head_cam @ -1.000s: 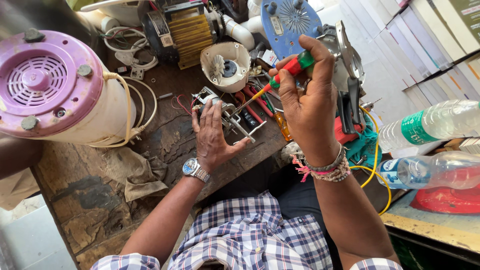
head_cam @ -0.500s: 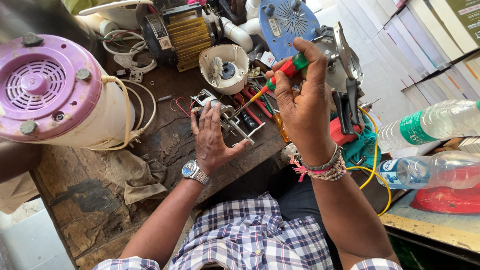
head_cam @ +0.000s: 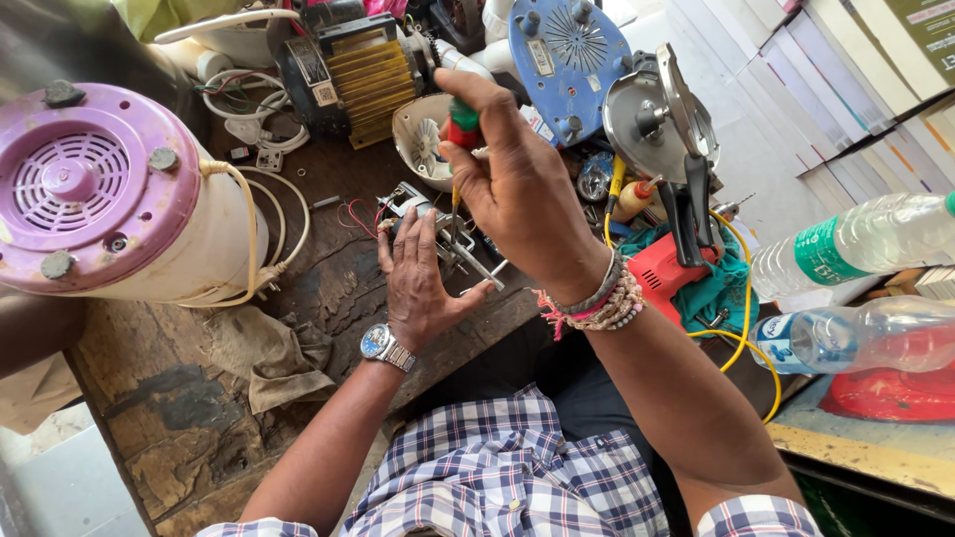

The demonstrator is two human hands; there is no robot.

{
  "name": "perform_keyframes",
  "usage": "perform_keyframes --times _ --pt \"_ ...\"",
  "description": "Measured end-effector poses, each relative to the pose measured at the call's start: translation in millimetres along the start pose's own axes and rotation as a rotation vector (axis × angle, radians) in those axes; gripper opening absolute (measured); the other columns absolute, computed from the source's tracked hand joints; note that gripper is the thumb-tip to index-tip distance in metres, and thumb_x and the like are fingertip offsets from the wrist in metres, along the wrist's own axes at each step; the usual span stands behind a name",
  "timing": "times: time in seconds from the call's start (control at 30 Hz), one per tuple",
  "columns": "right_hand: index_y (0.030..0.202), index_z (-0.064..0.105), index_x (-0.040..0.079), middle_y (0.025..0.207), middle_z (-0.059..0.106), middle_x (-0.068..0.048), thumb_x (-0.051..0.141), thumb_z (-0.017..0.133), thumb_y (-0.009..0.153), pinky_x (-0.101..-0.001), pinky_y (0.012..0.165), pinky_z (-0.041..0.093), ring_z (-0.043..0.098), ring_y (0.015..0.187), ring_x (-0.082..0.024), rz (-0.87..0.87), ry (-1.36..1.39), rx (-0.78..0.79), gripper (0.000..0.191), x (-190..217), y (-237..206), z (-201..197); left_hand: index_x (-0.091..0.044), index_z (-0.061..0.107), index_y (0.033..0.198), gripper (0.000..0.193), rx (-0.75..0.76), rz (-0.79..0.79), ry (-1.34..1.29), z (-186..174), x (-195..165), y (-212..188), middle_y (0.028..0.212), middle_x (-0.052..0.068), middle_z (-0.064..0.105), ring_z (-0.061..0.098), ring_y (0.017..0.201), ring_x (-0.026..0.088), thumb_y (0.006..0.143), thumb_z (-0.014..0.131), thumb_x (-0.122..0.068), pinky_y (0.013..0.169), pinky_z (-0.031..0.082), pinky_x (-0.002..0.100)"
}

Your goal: The person uses a T-handle wrench and a screwdriver to loosen and tighten fasteners on a small motor assembly. They rotate the motor housing and adjust components while seated at a cluttered workbench.

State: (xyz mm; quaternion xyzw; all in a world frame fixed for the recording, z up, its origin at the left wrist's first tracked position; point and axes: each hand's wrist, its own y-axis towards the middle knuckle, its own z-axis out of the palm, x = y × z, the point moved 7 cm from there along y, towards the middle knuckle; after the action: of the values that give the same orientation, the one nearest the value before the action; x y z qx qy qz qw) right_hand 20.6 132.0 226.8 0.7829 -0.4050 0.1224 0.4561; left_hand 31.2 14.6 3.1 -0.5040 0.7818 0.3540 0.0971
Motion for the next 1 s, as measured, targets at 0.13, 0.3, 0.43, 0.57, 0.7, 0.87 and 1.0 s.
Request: perform_keyframes --times 0.13,0.3,0.43,0.57,0.7,0.87,1.0 --pt "0.147 0.041 0.012 0.115 0.067 -0.008 0.003 0.067 0.112 -0.0282 0.086 0.066 0.072 0.101 -0.014 -0.031 0.068 0.026 0.045 11 3 2 -0.001 0.027 0.157 0.124 0.03 0.005 0.018 4 3 -1 0.158 0.02 0.038 0.029 0.153 0.034 0.07 0.08 -0.071 0.123 0.012 0.065" --pt "0.143 0.04 0.009 0.119 0.064 -0.01 0.001 0.061 0.112 -0.0286 0.088 0.062 0.071 0.103 -0.014 -0.128 0.148 0.075 0.038 14 -3 11 0.0 0.028 0.157 0.124 0.029 0.004 0.054 3 3 -2 0.157 0.021 0.037 0.028 0.154 0.034 0.072 0.077 -0.076 0.124 0.012 0.064" --pt "0.135 0.043 0.009 0.101 0.061 -0.001 0.012 0.055 0.12 -0.0224 0.08 0.057 0.064 0.089 -0.009 -0.058 0.608 0.134 0.019 -13 11 38 0.0 0.031 0.155 0.121 0.041 -0.014 0.081 -2 -4 3 0.158 0.022 0.037 0.028 0.153 0.034 0.072 0.076 -0.076 0.123 0.011 0.066" --pt "0.107 0.056 0.008 0.08 0.051 0.004 0.027 0.05 0.117 -0.0178 0.06 0.039 0.046 0.066 -0.004 0.105 0.901 -0.001 0.023 -36 12 68 -0.003 0.036 0.152 0.119 0.146 -0.015 0.145 -1 -4 13 0.156 0.019 0.039 0.029 0.151 0.032 0.064 0.076 -0.073 0.118 0.005 0.073" --pt "0.083 0.056 0.005 0.073 0.048 0.006 0.028 0.051 0.115 -0.0201 0.054 0.033 0.041 0.06 -0.002 0.161 0.874 -0.152 0.039 -33 10 86 -0.011 0.042 0.15 0.107 0.249 0.041 0.111 0 0 15 0.155 0.017 0.04 0.029 0.148 0.033 0.07 0.073 -0.075 0.112 -0.005 0.08" --pt "0.079 0.053 0.003 0.07 0.046 0.007 0.018 0.057 0.108 -0.025 0.056 0.033 0.039 0.067 0.0 0.166 0.667 -0.188 0.032 -10 16 74 -0.016 0.043 0.154 0.087 0.131 0.215 0.203 -10 -3 19 0.158 0.014 0.042 0.029 0.151 0.042 0.081 0.065 -0.058 0.117 -0.006 0.073" --pt "0.078 0.051 0.003 0.065 0.042 0.007 0.015 0.059 0.105 -0.0267 0.052 0.032 0.037 0.063 -0.001 0.203 0.654 -0.196 0.031 2 20 69 -0.012 0.043 0.153 0.086 0.161 0.21 0.06 -6 -4 18 0.155 0.016 0.044 0.034 0.147 0.042 0.082 0.065 -0.055 0.118 0.0 0.069"
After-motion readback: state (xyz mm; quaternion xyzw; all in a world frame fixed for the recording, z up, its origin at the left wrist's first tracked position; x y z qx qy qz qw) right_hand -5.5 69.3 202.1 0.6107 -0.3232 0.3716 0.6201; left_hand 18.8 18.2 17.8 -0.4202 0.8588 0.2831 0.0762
